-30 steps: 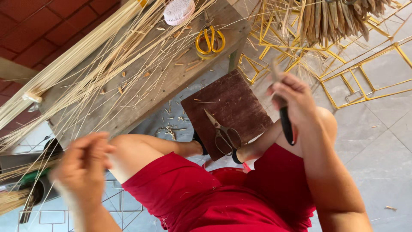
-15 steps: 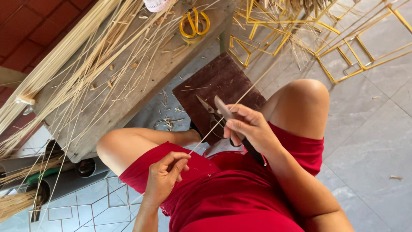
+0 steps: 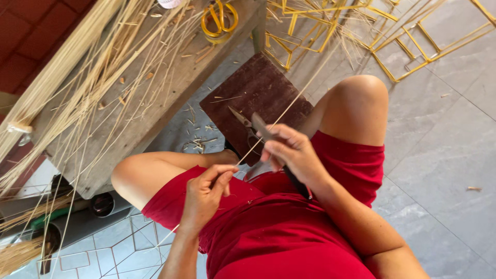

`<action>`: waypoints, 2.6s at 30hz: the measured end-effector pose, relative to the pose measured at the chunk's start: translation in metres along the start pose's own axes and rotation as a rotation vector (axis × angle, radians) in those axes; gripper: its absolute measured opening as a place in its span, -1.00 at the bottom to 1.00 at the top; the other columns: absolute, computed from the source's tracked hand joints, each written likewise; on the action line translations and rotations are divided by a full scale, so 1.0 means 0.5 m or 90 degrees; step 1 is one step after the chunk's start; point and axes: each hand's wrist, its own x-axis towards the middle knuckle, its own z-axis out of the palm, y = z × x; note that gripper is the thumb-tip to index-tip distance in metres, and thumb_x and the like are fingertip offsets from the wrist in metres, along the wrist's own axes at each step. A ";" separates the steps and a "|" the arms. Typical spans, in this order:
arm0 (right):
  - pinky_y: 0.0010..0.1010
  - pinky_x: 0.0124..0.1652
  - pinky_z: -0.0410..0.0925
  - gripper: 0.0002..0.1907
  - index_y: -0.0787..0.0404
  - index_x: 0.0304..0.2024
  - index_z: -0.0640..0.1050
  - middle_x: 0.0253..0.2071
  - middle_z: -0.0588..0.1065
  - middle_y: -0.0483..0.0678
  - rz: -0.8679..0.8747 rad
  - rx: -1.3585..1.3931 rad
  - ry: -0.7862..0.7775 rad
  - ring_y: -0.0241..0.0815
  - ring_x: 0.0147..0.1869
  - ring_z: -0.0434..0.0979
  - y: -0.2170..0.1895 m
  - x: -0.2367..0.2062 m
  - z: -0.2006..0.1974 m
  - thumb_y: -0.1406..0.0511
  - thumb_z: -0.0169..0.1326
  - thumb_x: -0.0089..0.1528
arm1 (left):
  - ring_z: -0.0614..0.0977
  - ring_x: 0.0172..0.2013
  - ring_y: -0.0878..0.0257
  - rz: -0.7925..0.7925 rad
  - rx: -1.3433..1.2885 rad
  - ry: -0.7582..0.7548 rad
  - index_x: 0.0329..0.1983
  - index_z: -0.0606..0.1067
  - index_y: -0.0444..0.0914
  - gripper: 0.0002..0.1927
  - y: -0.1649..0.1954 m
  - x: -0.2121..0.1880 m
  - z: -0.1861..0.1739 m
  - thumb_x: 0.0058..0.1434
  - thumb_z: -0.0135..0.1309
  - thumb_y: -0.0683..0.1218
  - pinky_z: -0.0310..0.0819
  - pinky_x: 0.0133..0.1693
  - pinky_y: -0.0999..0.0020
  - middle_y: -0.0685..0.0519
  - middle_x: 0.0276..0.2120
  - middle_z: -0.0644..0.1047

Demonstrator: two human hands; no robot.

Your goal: The person sits on the floor and shaves thin bamboo strips with a knife, drawing the blade along the strip to smooth and thin it. They reposition the strip in their hands repeatedly and set the knife down on a wooden board beside them between passes.

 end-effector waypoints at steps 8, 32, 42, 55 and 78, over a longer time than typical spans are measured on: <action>-0.55 -0.45 0.34 -0.76 0.34 0.12 0.53 -0.34 0.56 0.01 -0.179 0.108 0.107 -0.29 -0.48 0.46 -0.066 -0.029 -0.135 0.45 0.05 0.40 | 0.42 -0.56 0.48 -0.094 0.021 -0.027 -0.17 0.68 -0.27 -0.85 -0.057 -0.054 -0.125 0.29 0.12 -0.20 0.27 -0.50 0.55 0.18 -0.65 0.45; -0.54 -0.49 0.35 -0.73 0.32 0.18 0.52 -0.33 0.55 0.03 -0.283 0.183 0.238 -0.28 -0.50 0.46 -0.108 -0.099 -0.270 0.44 0.04 0.42 | 0.38 -0.63 0.47 -0.211 0.008 -0.177 0.08 0.62 -0.20 -0.67 -0.116 -0.056 -0.184 0.25 0.08 -0.13 0.25 -0.59 0.55 0.13 -0.54 0.57; -0.58 -0.48 0.29 -0.72 0.32 0.15 0.53 -0.38 0.55 -0.03 -0.151 0.112 0.117 -0.34 -0.48 0.43 -0.073 -0.090 -0.132 0.41 0.05 0.39 | 0.44 -0.54 0.49 -0.015 -0.028 -0.163 -0.11 0.66 -0.30 -0.83 0.002 0.005 -0.012 0.31 0.12 -0.19 0.33 -0.46 0.57 0.17 -0.58 0.52; -0.51 -0.43 0.31 -0.71 0.33 0.29 0.45 -0.32 0.52 0.03 -0.254 0.206 0.247 -0.26 -0.42 0.42 -0.103 -0.126 -0.240 0.41 -0.02 0.52 | 0.40 -0.55 0.50 -0.055 -0.008 -0.133 -0.14 0.67 -0.29 -0.85 -0.034 -0.023 -0.065 0.31 0.11 -0.19 0.24 -0.49 0.57 0.20 -0.62 0.44; -0.60 -0.49 0.36 -0.60 0.27 0.28 0.41 -0.41 0.57 -0.03 0.063 -0.076 -0.098 -0.40 -0.54 0.44 -0.035 -0.110 0.010 0.38 0.00 0.38 | 0.46 -0.56 0.49 0.024 -0.118 -0.127 -0.11 0.63 -0.31 -0.85 0.023 0.003 0.056 0.39 0.10 -0.15 0.32 -0.50 0.53 0.16 -0.55 0.51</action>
